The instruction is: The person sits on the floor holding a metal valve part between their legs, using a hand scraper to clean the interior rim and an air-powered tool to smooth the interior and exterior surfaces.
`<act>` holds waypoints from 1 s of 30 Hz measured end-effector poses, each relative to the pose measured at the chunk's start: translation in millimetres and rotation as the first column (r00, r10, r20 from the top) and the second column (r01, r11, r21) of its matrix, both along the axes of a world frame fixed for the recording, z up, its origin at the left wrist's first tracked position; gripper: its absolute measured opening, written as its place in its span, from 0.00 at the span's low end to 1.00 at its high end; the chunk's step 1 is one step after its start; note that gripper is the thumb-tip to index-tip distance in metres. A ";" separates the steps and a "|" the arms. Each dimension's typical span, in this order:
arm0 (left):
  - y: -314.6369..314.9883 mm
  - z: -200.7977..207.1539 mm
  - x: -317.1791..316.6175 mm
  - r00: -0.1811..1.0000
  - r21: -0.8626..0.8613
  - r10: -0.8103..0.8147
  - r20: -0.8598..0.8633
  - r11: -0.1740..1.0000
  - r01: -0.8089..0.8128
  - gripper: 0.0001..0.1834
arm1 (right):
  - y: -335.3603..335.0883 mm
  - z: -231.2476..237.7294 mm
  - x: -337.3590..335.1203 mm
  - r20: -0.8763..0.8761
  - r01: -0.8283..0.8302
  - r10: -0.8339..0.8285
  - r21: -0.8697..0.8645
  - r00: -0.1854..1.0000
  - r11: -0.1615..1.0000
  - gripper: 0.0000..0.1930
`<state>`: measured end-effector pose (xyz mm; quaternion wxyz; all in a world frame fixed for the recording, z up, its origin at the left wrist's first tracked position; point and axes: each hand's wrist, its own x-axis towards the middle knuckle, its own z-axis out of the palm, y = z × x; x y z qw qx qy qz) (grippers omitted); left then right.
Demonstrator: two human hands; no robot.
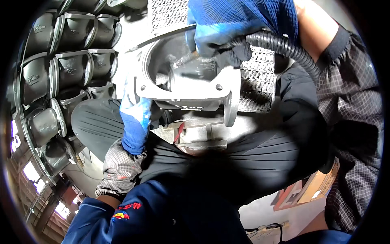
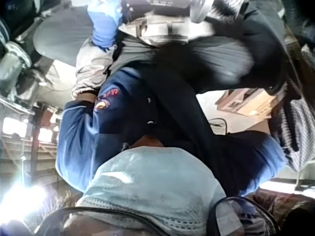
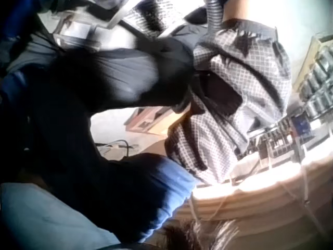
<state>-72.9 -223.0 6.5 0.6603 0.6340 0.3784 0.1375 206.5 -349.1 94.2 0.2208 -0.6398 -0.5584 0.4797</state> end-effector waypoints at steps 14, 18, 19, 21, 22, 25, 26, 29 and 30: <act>17.5 -9.1 12.0 0.980 0.571 -0.166 -0.114 0.796 0.201 0.30 | -4.7 -51.0 4.0 -0.774 0.253 -0.285 -0.166 0.565 0.953 0.22; 19.3 -13.2 12.7 0.943 0.884 -0.250 -0.221 0.357 0.303 0.26 | -13.6 -55.2 -2.5 -0.902 0.260 -0.430 -0.427 -0.050 0.866 0.23; 16.2 -9.9 14.4 0.949 0.833 -0.225 -0.220 0.463 0.303 0.25 | -14.8 -55.5 -4.5 -0.878 0.230 -0.447 -0.477 -0.171 0.848 0.23; 10.6 -3.1 15.2 0.958 0.700 -0.172 -0.230 0.655 0.286 0.22 | -17.5 -54.5 -5.7 -0.800 0.157 -0.481 -0.560 -0.359 0.813 0.23; 9.9 -1.6 14.3 0.959 0.620 -0.145 -0.242 0.737 0.268 0.21 | -16.9 -53.3 -6.9 -0.751 0.117 -0.500 -0.596 -0.432 0.794 0.23; 16.4 -0.6 15.3 0.930 0.690 -0.244 -0.275 0.624 0.367 0.25 | -9.3 -83.9 -2.6 -0.576 -0.268 -0.542 -0.494 -0.612 0.827 0.25; 10.4 4.2 19.4 0.952 0.484 -0.218 -0.214 0.823 0.297 0.27 | -2.5 -111.8 1.3 -0.473 -0.541 -0.565 -0.203 -0.675 0.816 0.26; 7.3 7.4 17.0 0.975 0.353 -0.130 -0.178 0.917 0.187 0.28 | -8.5 -82.9 1.2 -0.657 -0.230 -0.449 -0.396 -0.606 0.889 0.23; 8.3 7.0 16.2 0.975 0.356 -0.127 -0.180 0.916 0.185 0.28 | -10.4 -61.9 -0.6 -0.760 -0.025 -0.432 -0.482 -0.485 0.876 0.22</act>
